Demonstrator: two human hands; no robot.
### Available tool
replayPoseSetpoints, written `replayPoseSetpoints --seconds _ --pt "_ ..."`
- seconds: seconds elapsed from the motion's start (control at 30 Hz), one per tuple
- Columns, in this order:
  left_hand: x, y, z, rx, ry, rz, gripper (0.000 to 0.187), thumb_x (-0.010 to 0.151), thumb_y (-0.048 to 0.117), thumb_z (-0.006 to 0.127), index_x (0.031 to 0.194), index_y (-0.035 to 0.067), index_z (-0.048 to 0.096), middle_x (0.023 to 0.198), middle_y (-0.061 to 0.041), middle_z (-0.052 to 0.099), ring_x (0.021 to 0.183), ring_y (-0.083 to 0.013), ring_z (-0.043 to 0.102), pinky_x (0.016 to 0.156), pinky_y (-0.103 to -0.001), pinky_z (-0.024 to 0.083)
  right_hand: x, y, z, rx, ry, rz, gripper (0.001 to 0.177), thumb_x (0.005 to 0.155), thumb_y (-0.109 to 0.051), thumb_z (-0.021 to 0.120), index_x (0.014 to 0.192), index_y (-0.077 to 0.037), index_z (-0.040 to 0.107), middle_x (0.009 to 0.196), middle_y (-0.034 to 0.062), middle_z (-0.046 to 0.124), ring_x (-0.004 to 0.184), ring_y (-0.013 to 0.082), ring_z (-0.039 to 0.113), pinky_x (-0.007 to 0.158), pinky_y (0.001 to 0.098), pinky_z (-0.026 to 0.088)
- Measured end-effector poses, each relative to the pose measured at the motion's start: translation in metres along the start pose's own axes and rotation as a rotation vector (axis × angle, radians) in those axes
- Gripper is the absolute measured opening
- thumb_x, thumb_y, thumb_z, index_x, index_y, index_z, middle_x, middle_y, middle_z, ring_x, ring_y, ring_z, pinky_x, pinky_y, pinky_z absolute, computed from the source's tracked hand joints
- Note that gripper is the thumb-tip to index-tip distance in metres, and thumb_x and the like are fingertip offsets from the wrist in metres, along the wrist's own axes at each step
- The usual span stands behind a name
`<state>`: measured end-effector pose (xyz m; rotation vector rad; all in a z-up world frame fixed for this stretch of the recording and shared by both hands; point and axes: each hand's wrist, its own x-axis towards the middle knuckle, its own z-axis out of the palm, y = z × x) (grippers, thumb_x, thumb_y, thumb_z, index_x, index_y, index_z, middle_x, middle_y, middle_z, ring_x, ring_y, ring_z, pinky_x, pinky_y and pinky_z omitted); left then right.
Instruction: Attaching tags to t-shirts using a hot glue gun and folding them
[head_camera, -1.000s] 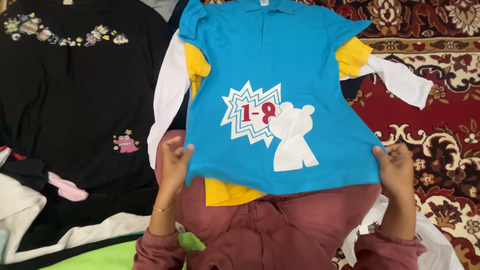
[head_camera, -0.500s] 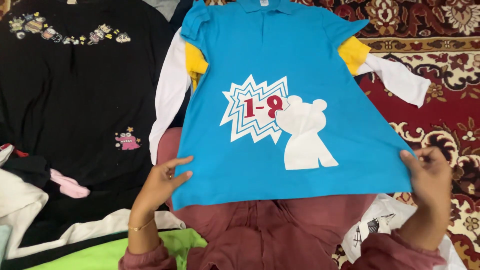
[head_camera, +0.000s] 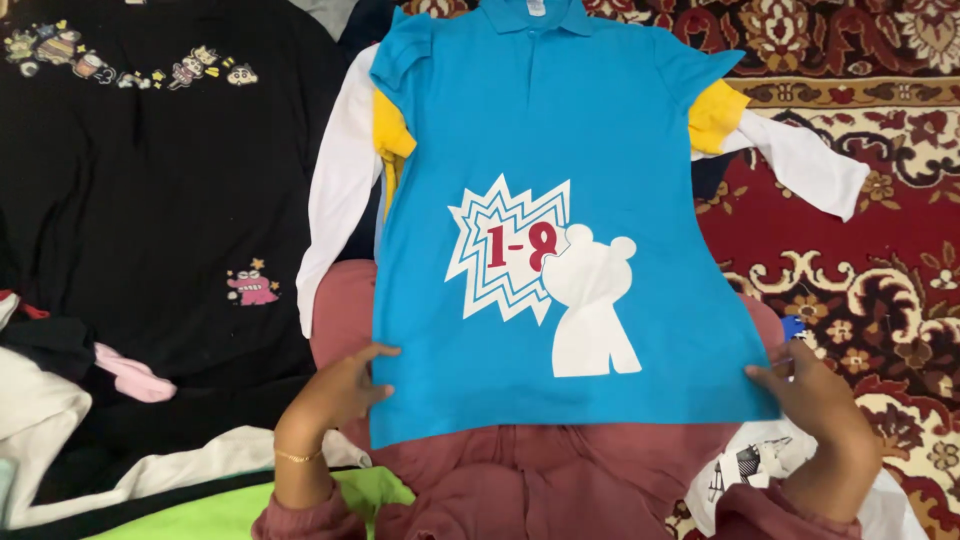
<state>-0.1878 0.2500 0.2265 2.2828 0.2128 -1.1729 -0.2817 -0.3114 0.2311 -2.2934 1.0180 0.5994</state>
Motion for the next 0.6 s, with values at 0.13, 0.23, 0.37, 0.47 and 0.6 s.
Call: replayPoseSetpoints --seconds 0.13,0.23,0.37,0.47,0.6 --pt "0.014 0.024 -0.016 0.085 0.242 0.129 0.051 0.088 0.034 0.073 0.137 0.021 0.064 0.079 -0.004 0.072 0.067 -0.019 0.066 0.066 -0.03 0.052 0.012 -0.013 0.007 -0.067 0.229 -0.172 0.047 0.095 -0.021 0.073 0.125 0.013 0.06 0.107 0.0318 0.07 0.089 0.0437 0.071 0.075 0.0489 0.058" --pt "0.041 0.062 -0.022 0.051 0.447 0.324 0.054 0.09 0.031 0.071 0.14 0.014 0.06 0.103 -0.011 0.07 0.087 -0.0264 0.07 0.08 -0.038 0.055 0.024 -0.027 0.016 -0.041 0.379 -0.311 0.044 0.094 -0.017 0.077 0.124 0.013 0.064 0.112 0.0308 0.064 0.089 0.0417 0.066 0.076 0.0505 0.056" --pt "0.106 0.124 -0.02 0.101 0.528 0.569 0.051 0.092 0.019 0.07 0.14 0.008 0.059 0.135 -0.021 0.06 0.128 -0.0382 0.056 0.105 -0.048 0.047 0.07 -0.029 0.042 -0.117 0.393 -0.459 0.047 0.091 -0.024 0.077 0.124 0.009 0.067 0.112 0.0272 0.07 0.099 0.0394 0.066 0.09 0.0484 0.053" --pt "0.217 0.141 -0.006 0.328 0.603 0.606 0.05 0.095 0.026 0.07 0.142 0.012 0.059 0.147 -0.017 0.054 0.134 -0.0384 0.051 0.108 -0.052 0.042 0.083 -0.04 0.065 -0.344 0.368 -0.248 0.054 0.091 -0.051 0.069 0.13 -0.014 0.067 0.13 0.021 0.065 0.119 0.0461 0.058 0.098 0.061 0.045" --pt "0.333 0.137 -0.03 0.733 0.815 0.704 0.042 0.1 0.033 0.062 0.14 0.023 0.061 0.151 -0.006 0.055 0.147 -0.0307 0.039 0.122 -0.056 0.02 0.097 -0.03 0.094 -0.405 0.481 -0.278 0.05 0.097 -0.056 0.056 0.125 -0.016 0.07 0.138 0.0161 0.061 0.124 0.0433 0.051 0.103 0.0558 0.033"
